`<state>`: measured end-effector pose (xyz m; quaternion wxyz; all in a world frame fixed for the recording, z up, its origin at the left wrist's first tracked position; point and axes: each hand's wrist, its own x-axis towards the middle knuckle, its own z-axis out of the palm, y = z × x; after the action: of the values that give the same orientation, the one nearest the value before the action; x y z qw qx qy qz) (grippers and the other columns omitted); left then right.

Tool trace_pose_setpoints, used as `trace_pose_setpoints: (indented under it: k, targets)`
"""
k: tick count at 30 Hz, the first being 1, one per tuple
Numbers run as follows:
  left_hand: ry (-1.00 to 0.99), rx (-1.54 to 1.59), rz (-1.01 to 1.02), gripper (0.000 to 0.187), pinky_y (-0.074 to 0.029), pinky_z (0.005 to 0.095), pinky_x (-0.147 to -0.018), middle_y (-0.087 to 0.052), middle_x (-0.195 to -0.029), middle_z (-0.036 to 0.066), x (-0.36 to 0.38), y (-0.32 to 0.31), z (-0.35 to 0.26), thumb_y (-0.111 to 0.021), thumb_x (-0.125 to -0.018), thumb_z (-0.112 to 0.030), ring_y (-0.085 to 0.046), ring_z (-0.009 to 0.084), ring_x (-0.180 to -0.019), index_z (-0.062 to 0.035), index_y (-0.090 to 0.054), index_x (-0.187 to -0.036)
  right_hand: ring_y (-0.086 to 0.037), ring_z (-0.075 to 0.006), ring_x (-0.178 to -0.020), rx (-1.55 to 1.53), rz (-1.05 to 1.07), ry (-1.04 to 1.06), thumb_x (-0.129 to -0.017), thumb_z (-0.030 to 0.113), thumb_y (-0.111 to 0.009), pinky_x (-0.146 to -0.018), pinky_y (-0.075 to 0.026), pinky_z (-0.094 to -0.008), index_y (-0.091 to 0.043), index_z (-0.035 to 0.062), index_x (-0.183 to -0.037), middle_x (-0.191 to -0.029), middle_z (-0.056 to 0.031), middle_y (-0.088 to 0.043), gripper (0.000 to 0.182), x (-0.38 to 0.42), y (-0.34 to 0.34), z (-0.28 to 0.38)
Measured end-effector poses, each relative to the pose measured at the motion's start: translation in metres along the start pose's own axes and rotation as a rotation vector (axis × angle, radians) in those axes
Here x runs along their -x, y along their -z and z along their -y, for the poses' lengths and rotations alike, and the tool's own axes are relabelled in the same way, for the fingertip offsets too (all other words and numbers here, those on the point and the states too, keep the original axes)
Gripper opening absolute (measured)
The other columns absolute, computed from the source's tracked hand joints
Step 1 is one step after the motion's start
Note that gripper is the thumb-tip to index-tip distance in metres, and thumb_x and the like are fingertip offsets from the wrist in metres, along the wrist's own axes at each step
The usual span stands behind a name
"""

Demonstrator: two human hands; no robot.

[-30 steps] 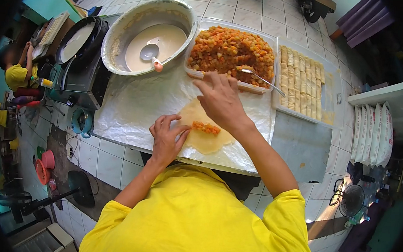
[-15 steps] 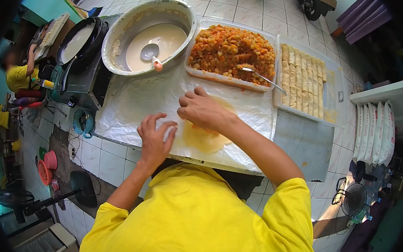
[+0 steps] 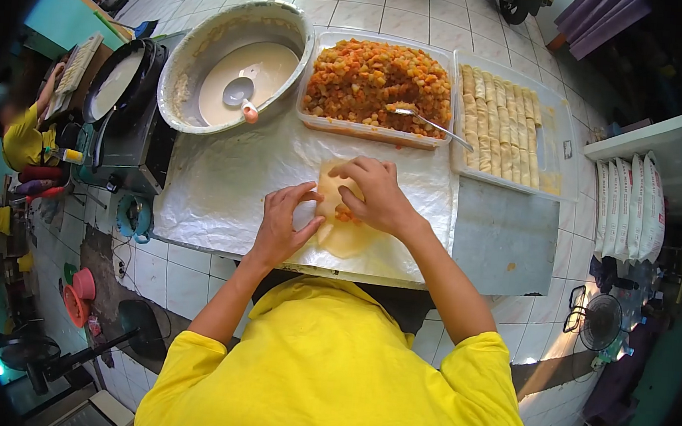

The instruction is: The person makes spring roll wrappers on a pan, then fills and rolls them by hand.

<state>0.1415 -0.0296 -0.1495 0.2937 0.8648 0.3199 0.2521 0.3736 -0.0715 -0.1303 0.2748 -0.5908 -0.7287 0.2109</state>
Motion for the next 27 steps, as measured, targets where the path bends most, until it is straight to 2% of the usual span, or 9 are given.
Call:
trace_pose_setpoints:
  k: [1, 4, 7, 10, 15, 17, 21, 22, 27]
  targets:
    - [-0.003, -0.007, -0.006, 0.068, -0.034, 0.0408, -0.106, -0.069, -0.121, 0.002, 0.001, -0.001, 0.000, -0.080, -0.082, -0.015, -0.055, 0.0232, -0.120, -0.0080, -0.048, -0.141, -0.058, -0.0227, -0.107, -0.036, -0.053, -0.117, -0.082, 0.021, -0.079, -0.095, -0.033, -0.0402, -0.065, 0.0143, -0.111, -0.111, -0.0042, -0.062, 0.032, -0.004, -0.004, 0.002]
    - [-0.005, -0.024, -0.016, 0.071, -0.034, 0.0412, -0.105, -0.068, -0.121, 0.001, 0.002, -0.002, 0.001, -0.080, -0.081, -0.015, -0.054, 0.0231, -0.120, -0.0076, -0.046, -0.142, -0.057, -0.0259, -0.107, 0.065, -0.149, -0.240, -0.082, 0.026, -0.079, -0.093, -0.033, -0.0428, -0.062, 0.0121, -0.114, -0.110, -0.0074, -0.061, 0.038, -0.022, -0.024, 0.003]
    - [-0.023, -0.065, -0.007, 0.072, -0.034, 0.0417, -0.105, -0.067, -0.122, 0.002, 0.003, -0.002, -0.001, -0.081, -0.081, -0.016, -0.053, 0.0237, -0.121, -0.0074, -0.045, -0.143, -0.057, -0.0262, -0.106, 0.185, -0.292, -0.175, -0.083, 0.026, -0.079, -0.092, -0.033, -0.0443, -0.062, 0.0130, -0.112, -0.107, -0.0071, -0.061, 0.036, -0.045, -0.041, -0.004]
    - [-0.046, -0.087, 0.012, 0.071, -0.034, 0.0424, -0.106, -0.065, -0.124, 0.003, 0.001, 0.000, -0.004, -0.080, -0.080, -0.016, -0.052, 0.0248, -0.121, -0.0072, -0.045, -0.143, -0.057, -0.0253, -0.103, 0.185, -0.292, -0.203, -0.084, 0.026, -0.078, -0.091, -0.033, -0.0434, -0.062, 0.0135, -0.110, -0.104, -0.0061, -0.061, 0.033, -0.055, -0.040, -0.001]
    - [-0.093, -0.142, 0.037, 0.066, -0.034, 0.0434, -0.106, -0.061, -0.128, 0.006, -0.012, 0.016, -0.016, -0.077, -0.080, -0.014, -0.050, 0.0270, -0.124, -0.0074, -0.049, -0.140, -0.058, -0.0243, -0.100, 0.047, -0.338, -0.296, -0.085, 0.024, -0.076, -0.089, -0.033, -0.0422, -0.063, 0.0125, -0.110, -0.102, -0.0059, -0.062, 0.030, -0.014, -0.004, 0.006]
    - [-0.185, -0.086, 0.119, 0.061, -0.034, 0.0439, -0.107, -0.061, -0.129, 0.009, -0.025, 0.018, -0.018, -0.074, -0.082, -0.012, -0.050, 0.0288, -0.126, -0.0078, -0.051, -0.137, -0.058, -0.0239, -0.099, 0.003, -0.369, -0.358, -0.086, 0.024, -0.075, -0.088, -0.033, -0.0416, -0.064, 0.0122, -0.111, -0.101, -0.0059, -0.062, 0.030, 0.018, 0.008, 0.004]
    - [-0.304, -0.019, 0.242, 0.056, -0.034, 0.0443, -0.108, -0.061, -0.129, 0.011, -0.068, -0.013, -0.025, -0.070, -0.084, -0.008, -0.051, 0.0288, -0.127, -0.0087, -0.052, -0.137, -0.058, -0.0249, -0.099, 0.184, -0.365, -0.493, -0.086, 0.026, -0.075, -0.089, -0.033, -0.0419, -0.065, 0.0107, -0.117, -0.103, -0.0072, -0.062, 0.036, 0.082, 0.005, 0.020]
    - [-0.380, -0.020, 0.341, 0.056, -0.034, 0.0443, -0.109, -0.062, -0.129, 0.010, -0.082, -0.022, -0.030, -0.068, -0.085, -0.007, -0.052, 0.0285, -0.127, -0.0091, -0.052, -0.138, -0.058, -0.0256, -0.100, 0.245, -0.344, -0.518, -0.086, 0.027, -0.076, -0.090, -0.033, -0.0422, -0.064, 0.0099, -0.119, -0.105, -0.0079, -0.062, 0.039, 0.095, 0.001, 0.026]
    - [-0.543, -0.136, 0.602, 0.049, -0.033, 0.0453, -0.111, -0.065, -0.120, 0.007, -0.110, -0.055, -0.042, -0.067, -0.086, -0.006, -0.054, 0.0256, -0.123, -0.0132, -0.059, -0.134, -0.056, -0.0246, -0.105, 0.279, -0.383, -0.639, -0.084, 0.032, -0.078, -0.094, -0.031, -0.0424, -0.063, 0.0093, -0.121, -0.108, -0.0079, -0.061, 0.046, 0.114, -0.019, 0.059]
